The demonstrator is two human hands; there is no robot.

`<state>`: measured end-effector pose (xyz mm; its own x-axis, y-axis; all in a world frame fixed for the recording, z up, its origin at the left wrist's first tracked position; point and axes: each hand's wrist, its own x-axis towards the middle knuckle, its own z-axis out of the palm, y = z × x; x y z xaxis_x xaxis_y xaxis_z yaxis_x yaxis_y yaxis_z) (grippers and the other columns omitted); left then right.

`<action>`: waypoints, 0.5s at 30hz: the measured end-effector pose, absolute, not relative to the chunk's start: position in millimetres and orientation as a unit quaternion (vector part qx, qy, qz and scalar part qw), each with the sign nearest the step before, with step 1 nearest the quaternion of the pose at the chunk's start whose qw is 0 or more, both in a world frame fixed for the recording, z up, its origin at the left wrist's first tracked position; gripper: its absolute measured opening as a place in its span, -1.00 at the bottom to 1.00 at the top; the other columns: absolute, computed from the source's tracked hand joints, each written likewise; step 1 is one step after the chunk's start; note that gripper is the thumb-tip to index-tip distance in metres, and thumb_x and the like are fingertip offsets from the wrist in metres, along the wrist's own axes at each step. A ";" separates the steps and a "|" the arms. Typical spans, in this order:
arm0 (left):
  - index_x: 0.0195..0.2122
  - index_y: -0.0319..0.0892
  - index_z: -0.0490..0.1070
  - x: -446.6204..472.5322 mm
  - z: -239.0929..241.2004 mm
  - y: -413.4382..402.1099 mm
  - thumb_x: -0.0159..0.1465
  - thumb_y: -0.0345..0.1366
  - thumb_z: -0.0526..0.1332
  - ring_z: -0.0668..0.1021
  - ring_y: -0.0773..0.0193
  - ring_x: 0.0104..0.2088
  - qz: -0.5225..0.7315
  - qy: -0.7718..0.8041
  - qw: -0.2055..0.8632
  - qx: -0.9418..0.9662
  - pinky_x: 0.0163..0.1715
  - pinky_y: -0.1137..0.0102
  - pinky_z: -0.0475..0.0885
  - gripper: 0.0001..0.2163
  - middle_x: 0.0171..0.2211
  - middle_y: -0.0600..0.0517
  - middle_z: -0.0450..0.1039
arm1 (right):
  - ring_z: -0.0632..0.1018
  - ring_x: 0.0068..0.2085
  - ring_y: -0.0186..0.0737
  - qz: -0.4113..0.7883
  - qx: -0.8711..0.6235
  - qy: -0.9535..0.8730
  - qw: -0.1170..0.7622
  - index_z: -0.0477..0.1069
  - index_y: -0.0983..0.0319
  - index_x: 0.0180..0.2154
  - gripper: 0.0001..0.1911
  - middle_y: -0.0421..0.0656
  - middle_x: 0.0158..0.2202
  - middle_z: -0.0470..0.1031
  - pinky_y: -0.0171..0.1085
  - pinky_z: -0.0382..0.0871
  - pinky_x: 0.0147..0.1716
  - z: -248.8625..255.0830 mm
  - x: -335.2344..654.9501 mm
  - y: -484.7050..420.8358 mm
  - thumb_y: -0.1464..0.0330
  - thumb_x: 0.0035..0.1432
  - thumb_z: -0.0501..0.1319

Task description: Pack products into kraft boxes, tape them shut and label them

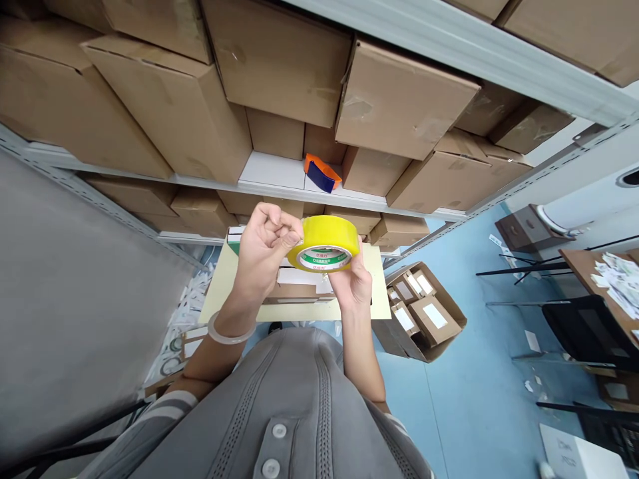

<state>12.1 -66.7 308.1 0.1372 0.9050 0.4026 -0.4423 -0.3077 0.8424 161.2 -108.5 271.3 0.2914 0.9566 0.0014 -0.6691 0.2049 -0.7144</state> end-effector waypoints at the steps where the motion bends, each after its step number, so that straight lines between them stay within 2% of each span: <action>1: -0.30 -0.07 0.06 11.4 307.9 -65.7 0.19 -0.09 0.39 0.37 0.46 -0.51 0.609 0.212 0.563 0.517 -0.57 0.52 0.24 -0.57 -0.43 0.14 0.37 | 0.50 0.08 -0.07 0.554 -0.309 -0.224 0.740 0.50 0.07 -0.16 -0.51 -0.18 -0.12 0.59 0.08 0.26 0.22 270.9 162.2 -107.6 0.03 -0.13 0.47; 7: -0.32 -0.08 0.09 7.0 311.4 -63.2 0.26 -0.09 0.32 0.14 0.53 -0.64 0.532 0.155 0.644 0.528 -0.72 0.50 0.07 -0.64 -0.41 0.14 0.32 | 0.52 0.04 -0.05 0.568 -0.298 -0.198 0.741 0.52 0.11 -0.23 -0.56 -0.18 -0.23 0.59 0.09 0.32 0.18 270.6 168.6 -106.8 -0.05 -0.02 0.38; 10: -0.23 -0.08 0.20 7.0 311.1 -61.6 0.28 -0.10 0.30 0.19 0.52 -0.63 0.549 0.160 0.612 0.546 -0.72 0.51 0.09 -0.71 -0.34 0.09 0.40 | 0.54 0.00 -0.05 0.566 -0.293 -0.203 0.744 0.52 0.11 -0.25 -0.57 -0.18 -0.26 0.58 0.11 0.33 0.17 271.1 170.0 -107.5 -0.05 -0.03 0.40; 15: 0.00 -0.05 0.33 6.5 310.5 -60.3 0.25 -0.14 0.33 0.39 0.46 -0.52 0.575 0.197 0.478 0.633 -0.56 0.52 0.34 -0.66 -0.22 0.01 0.52 | 0.54 -0.02 -0.03 0.569 -0.302 -0.221 0.732 0.50 0.11 -0.28 -0.59 -0.17 -0.30 0.57 0.13 0.35 0.16 270.1 168.4 -106.0 -0.05 0.01 0.37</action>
